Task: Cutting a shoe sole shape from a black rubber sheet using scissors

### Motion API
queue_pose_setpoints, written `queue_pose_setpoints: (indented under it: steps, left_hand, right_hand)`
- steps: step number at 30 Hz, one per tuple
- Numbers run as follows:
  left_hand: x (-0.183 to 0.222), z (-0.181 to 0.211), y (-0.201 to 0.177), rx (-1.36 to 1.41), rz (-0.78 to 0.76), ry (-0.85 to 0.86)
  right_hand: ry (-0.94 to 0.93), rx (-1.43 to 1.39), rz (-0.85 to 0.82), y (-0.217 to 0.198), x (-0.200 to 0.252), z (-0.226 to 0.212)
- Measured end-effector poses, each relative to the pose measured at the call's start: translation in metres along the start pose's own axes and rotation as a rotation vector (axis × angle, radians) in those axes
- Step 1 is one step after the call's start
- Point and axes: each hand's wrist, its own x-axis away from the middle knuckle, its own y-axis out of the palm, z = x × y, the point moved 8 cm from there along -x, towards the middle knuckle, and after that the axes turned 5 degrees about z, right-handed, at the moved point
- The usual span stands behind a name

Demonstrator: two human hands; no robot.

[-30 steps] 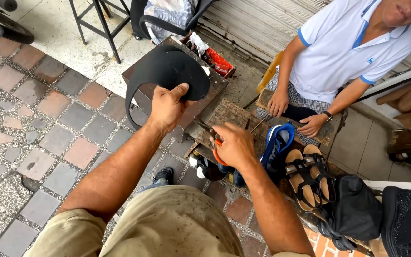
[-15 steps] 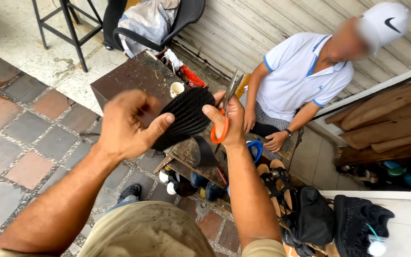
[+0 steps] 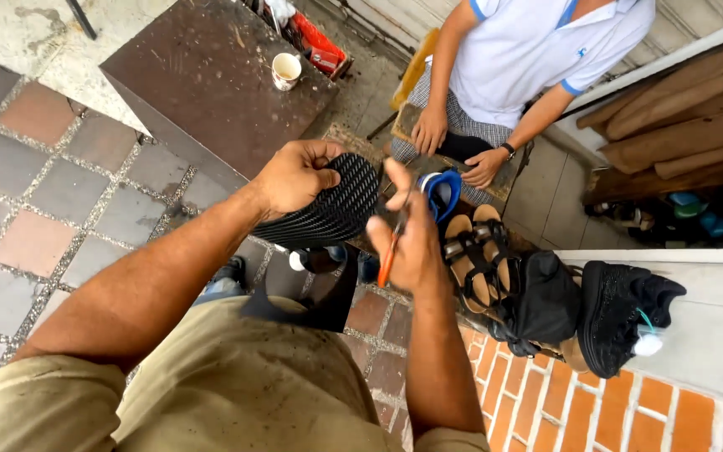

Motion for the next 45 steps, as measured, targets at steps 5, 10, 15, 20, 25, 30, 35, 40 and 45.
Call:
queue_pose_setpoints:
  steps: [5, 10, 15, 20, 25, 30, 35, 40, 45]
  left_hand:
    - [0.018, 0.011, 0.024, 0.107, -0.215, 0.09]
    - [0.028, 0.005, 0.024, 0.166, -0.252, 0.106]
    - [0.031, 0.005, 0.024, 0.348, -0.23, 0.077]
    - [0.03, 0.004, 0.027, 0.366, -0.24, 0.091]
    - [0.021, -0.022, 0.046, 0.33, -0.192, 0.001]
    - [-0.018, -0.066, 0.058, 0.226, -0.162, -0.063]
    - [-0.033, -0.088, 0.057, 0.19, -0.128, -0.269]
    - [-0.034, -0.086, 0.057, 0.273, -0.095, -0.261]
    - [-0.004, -0.039, 0.039, 0.243, -0.125, -0.201]
  right_hand:
    - [-0.047, 0.404, -0.548, 0.049, 0.031, -0.027]
    - [0.024, 0.508, -0.598, 0.071, 0.034, -0.039]
    - [0.029, 0.53, -0.642, 0.063, 0.038, -0.031]
    - [0.104, 0.356, -0.561, 0.031, 0.048, -0.014]
    - [0.297, -0.088, -0.466, 0.023, 0.084, 0.052]
    - [0.501, -0.826, -0.235, 0.055, 0.132, 0.134]
    - [0.882, -1.038, 0.05, 0.089, 0.166, 0.197]
    - [0.839, -1.11, 0.053, 0.05, 0.098, 0.083]
    - [0.812, -1.047, 0.027, 0.079, 0.148, 0.174]
